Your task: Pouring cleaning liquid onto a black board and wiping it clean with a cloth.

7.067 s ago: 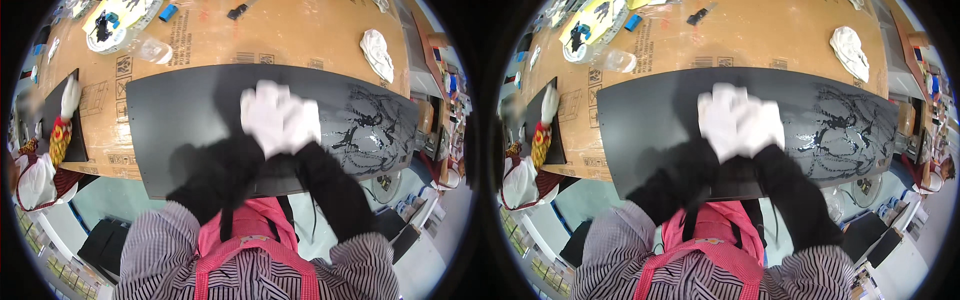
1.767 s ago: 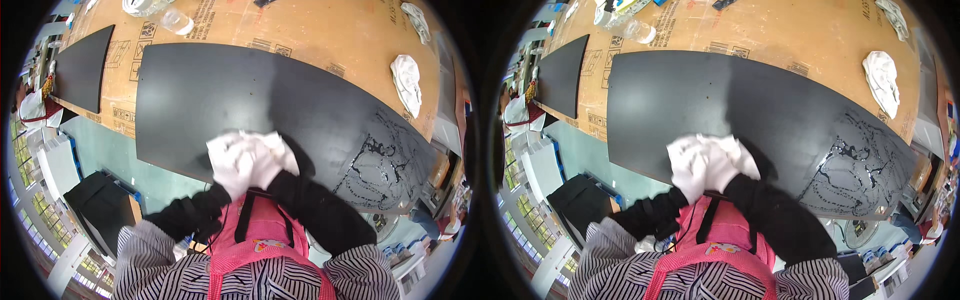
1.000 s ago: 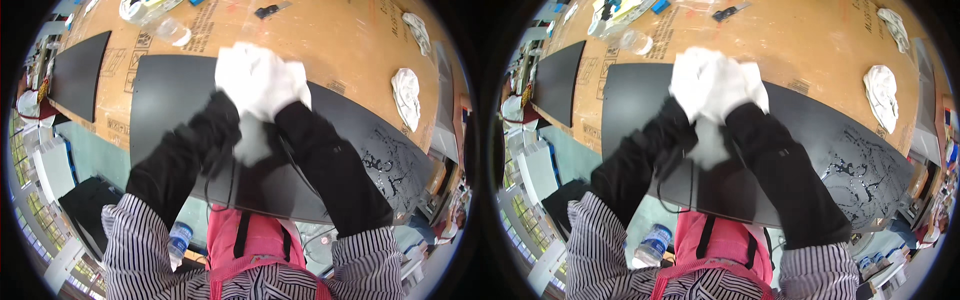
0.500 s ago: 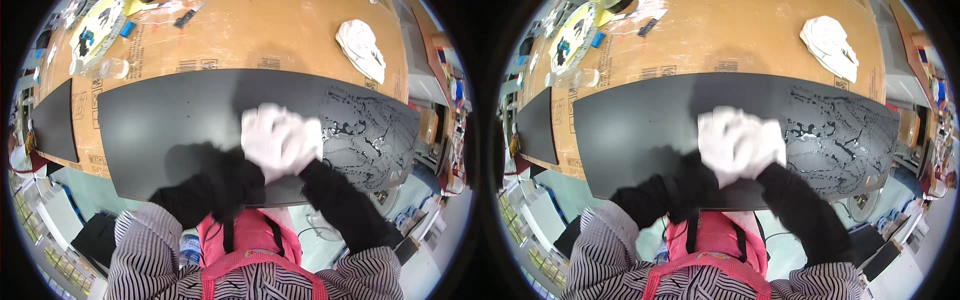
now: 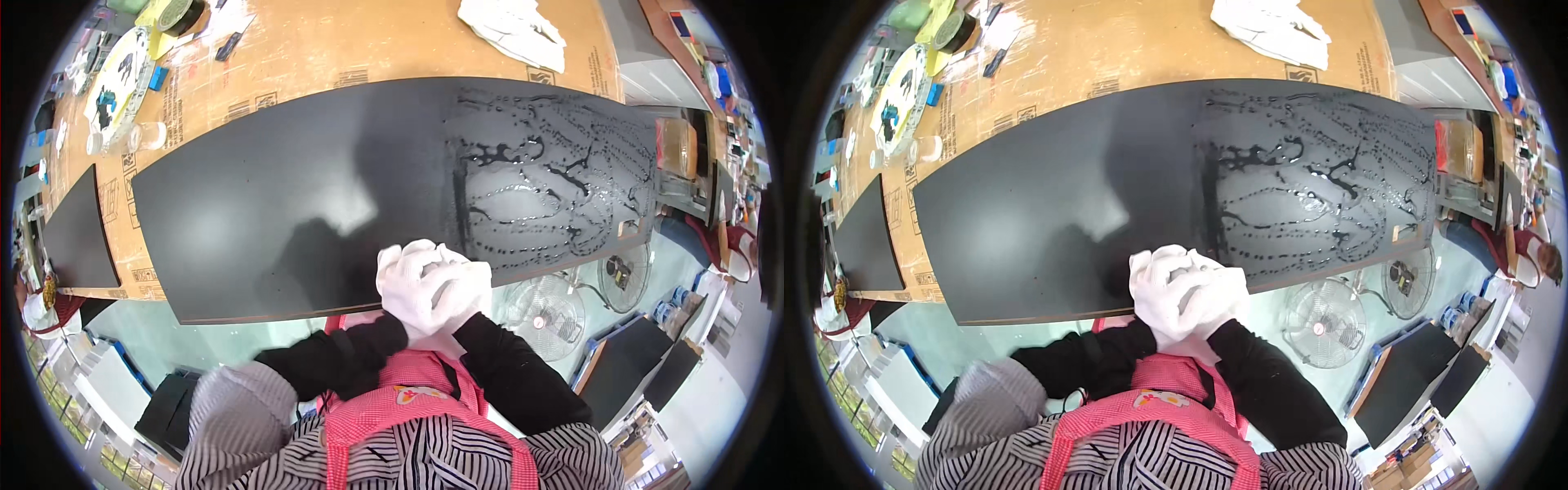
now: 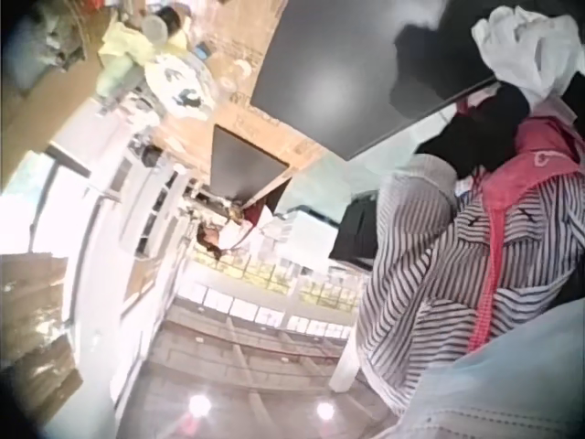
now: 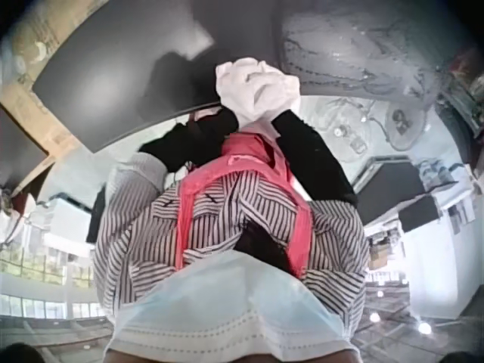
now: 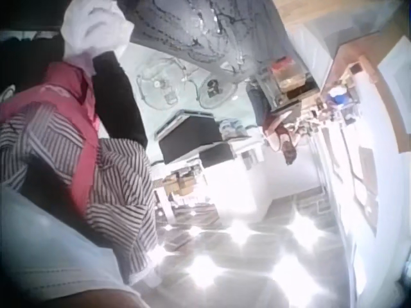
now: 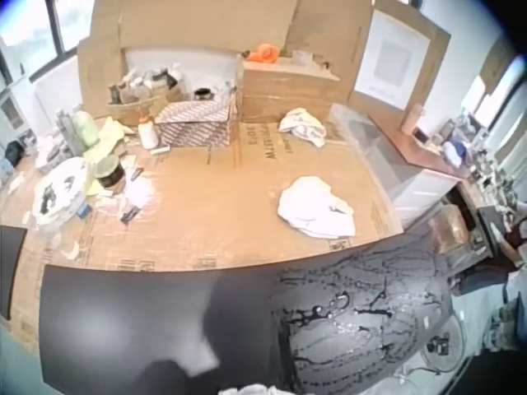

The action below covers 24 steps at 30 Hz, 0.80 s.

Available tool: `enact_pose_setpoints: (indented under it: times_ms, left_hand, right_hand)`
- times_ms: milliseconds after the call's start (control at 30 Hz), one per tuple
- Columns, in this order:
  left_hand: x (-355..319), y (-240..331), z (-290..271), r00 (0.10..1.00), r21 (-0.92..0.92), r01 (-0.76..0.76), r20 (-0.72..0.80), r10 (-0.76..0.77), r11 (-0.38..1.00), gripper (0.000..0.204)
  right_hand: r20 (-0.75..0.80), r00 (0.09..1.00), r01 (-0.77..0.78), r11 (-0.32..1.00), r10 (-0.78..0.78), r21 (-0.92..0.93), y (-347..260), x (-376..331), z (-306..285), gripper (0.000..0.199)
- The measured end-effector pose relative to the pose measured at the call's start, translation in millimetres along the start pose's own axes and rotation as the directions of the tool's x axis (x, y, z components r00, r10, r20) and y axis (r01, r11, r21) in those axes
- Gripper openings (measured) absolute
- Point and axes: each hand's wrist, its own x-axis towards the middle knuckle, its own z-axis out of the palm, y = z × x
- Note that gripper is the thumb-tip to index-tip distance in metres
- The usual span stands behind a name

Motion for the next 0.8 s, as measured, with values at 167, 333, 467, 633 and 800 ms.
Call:
enact_pose_setpoints:
  times_ms: [167, 333, 467, 633, 800]
  left_hand:
    - [111.9, -5.5, 54.9, 0.999, 0.042, -0.036, -0.027, 0.037, 0.998, 0.028]
    - [281.3, -75.7, 99.5, 0.994, 0.327, -0.107, 0.031, 0.103, 0.939, 0.03]
    - [245.4, -62.5, 114.1, 0.994, 0.304, -0.044, 0.109, 0.011, 0.952, 0.034]
    - [35.0, 30.2, 60.3, 0.994, 0.105, 0.093, 0.042, -0.098, 0.99, 0.036]
    - [84.5, 7.4, 82.7, 0.983, 0.114, 0.171, -0.085, -0.162, 0.979, 0.022]
  right_hand:
    - [-0.036, 0.994, 0.096, 0.978, -0.104, -0.185, 61.9, 83.7, -96.3, 0.031]
    - [-0.183, 0.983, -0.023, 0.992, 0.0, -0.122, 81.9, 224.6, -150.9, 0.079]
    - [-0.459, 0.886, 0.07, 0.998, -0.06, 0.005, 101.6, 189.0, -115.0, 0.048]
    - [0.042, 0.996, 0.081, 0.994, -0.078, -0.08, 83.3, 24.6, -61.0, 0.035]
    - [0.086, 0.936, 0.342, 0.939, -0.342, 0.017, 91.8, 95.2, -101.6, 0.038]
